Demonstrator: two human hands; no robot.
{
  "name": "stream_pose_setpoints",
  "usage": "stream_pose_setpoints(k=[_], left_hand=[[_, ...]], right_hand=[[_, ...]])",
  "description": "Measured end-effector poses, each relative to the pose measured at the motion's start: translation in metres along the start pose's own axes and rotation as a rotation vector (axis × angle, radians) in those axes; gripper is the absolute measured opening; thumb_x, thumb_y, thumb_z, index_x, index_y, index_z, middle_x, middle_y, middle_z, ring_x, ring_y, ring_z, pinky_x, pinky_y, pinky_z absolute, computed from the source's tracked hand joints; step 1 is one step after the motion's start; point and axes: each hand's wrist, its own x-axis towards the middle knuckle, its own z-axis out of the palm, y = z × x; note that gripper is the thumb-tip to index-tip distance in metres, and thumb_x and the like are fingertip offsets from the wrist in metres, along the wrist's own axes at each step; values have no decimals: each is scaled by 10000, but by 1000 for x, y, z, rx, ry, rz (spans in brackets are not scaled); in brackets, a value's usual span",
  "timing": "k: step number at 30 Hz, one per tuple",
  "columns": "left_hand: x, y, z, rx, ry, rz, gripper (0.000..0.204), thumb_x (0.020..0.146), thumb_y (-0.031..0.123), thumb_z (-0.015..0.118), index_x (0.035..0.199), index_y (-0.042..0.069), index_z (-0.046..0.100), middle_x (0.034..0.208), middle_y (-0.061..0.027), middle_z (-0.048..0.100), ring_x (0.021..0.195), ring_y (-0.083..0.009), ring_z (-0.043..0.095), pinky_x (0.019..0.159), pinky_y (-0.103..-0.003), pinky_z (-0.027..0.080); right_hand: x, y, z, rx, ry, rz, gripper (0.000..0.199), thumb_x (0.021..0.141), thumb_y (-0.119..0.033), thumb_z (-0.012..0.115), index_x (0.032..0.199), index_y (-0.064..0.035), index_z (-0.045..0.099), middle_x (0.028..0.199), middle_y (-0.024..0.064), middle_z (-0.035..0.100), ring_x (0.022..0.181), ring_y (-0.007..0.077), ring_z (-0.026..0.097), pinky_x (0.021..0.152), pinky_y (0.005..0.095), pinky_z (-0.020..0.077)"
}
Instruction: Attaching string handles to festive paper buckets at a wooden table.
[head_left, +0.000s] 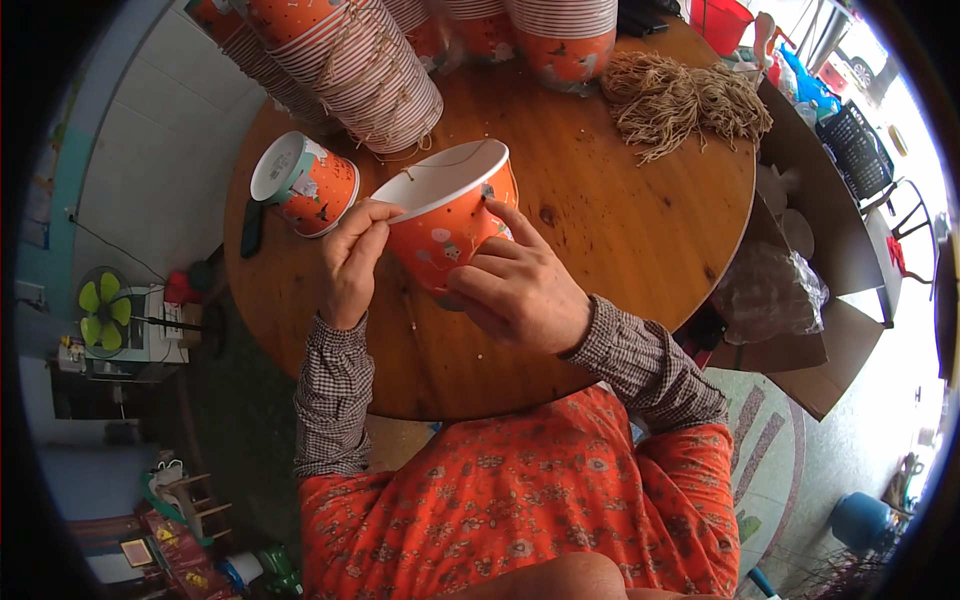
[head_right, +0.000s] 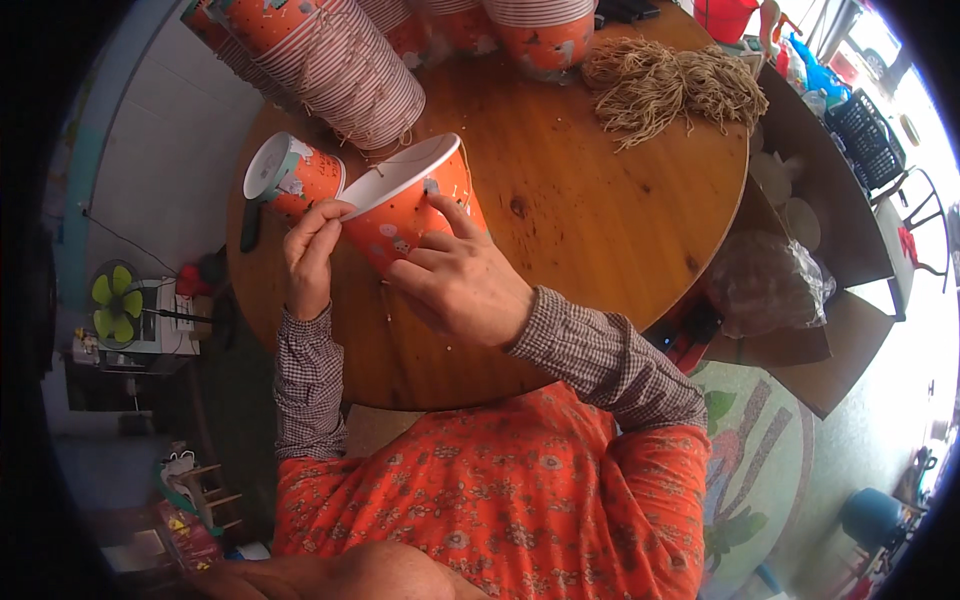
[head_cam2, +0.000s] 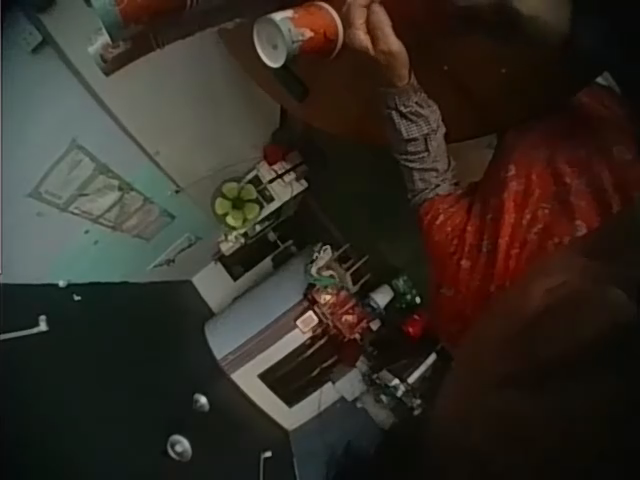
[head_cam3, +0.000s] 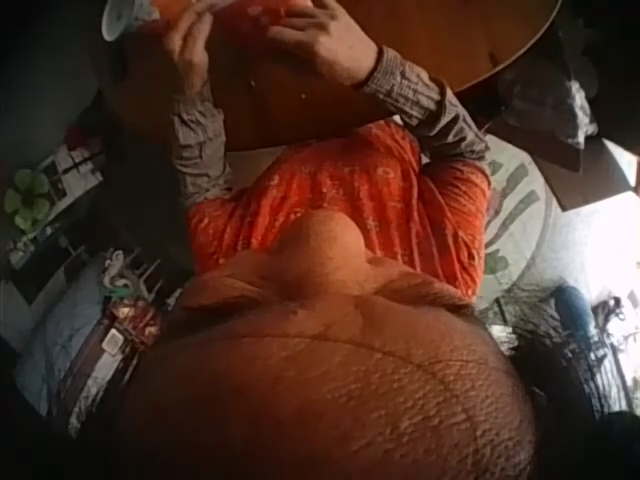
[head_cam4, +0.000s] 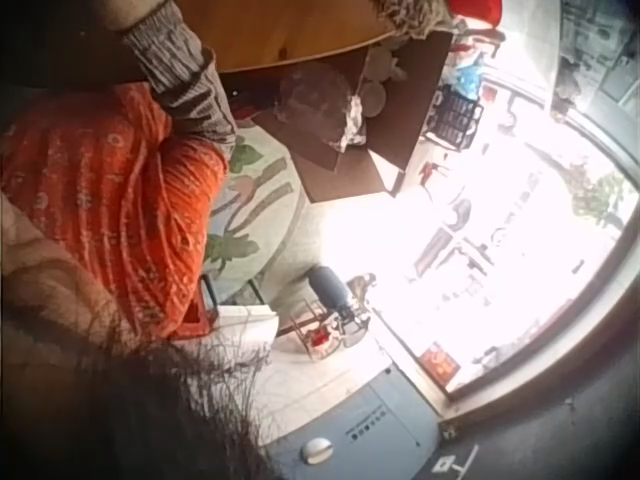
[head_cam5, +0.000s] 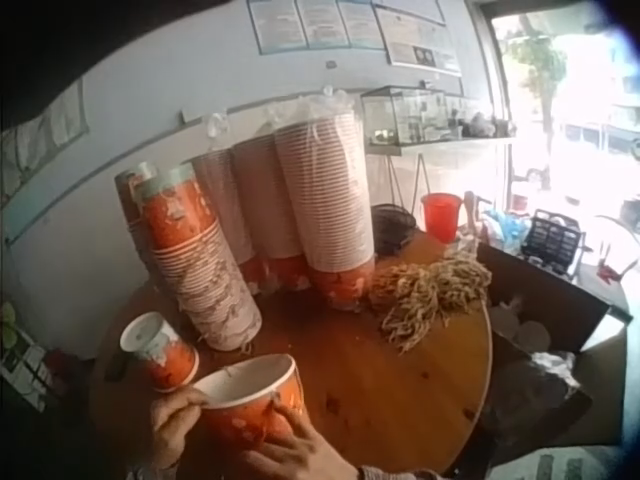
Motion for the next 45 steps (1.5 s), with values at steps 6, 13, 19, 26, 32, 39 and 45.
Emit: stream_pose_setpoints(k=[6,13,19,26,32,39,45], left_hand=[[6,11,17,503,34,261,244,893,220,652,1043,28,645,885,-117,695,846,-252,644,977,-409,370],[4,13,15,556,22,281,194,905,193,637,1056,73,661,803,-68,712,766,-176,679,972,-397,368],[2,18,19,494,30,285,166,901,157,638,1042,78,673,727,-56,708,685,-151,685,931,-353,390],[0,20,23,516,63,340,152,892,139,645,1025,76,682,732,-49,703,662,-156,675,902,-344,396],[-5,22,25,484,32,283,158,891,138,645,1032,74,678,766,-57,705,660,-153,671,915,-353,387],[-6,23,27,516,21,353,162,892,143,644,1036,74,675,866,-58,714,749,-173,680,936,-359,372],[-7,30,26,557,-78,329,188,880,120,639,1059,67,662,956,-77,706,856,-196,665,951,-377,371]], right_hand=[[0,-2,20,-21,27,-68,122,744,-83,645,818,-83,547,657,18,530,733,201,587,1093,543,303],[7,-7,21,8,68,-99,114,741,-88,641,792,-77,540,648,23,523,723,207,583,1081,543,320],[10,-9,17,-18,31,-112,127,716,-85,644,773,-77,531,629,21,512,721,205,576,1076,556,327],[10,-12,18,-84,38,-126,112,699,-84,627,757,-81,532,620,14,499,724,200,577,1077,556,334],[9,-16,11,-119,-28,-113,143,731,-60,650,858,-72,585,695,4,536,709,171,581,1105,547,296],[10,-19,5,-248,-106,-97,159,690,-62,644,833,-81,577,649,-4,521,666,166,578,1064,506,348],[15,-16,-5,-149,-104,-129,115,727,-104,583,834,-81,550,635,19,583,698,182,634,1030,449,376]])
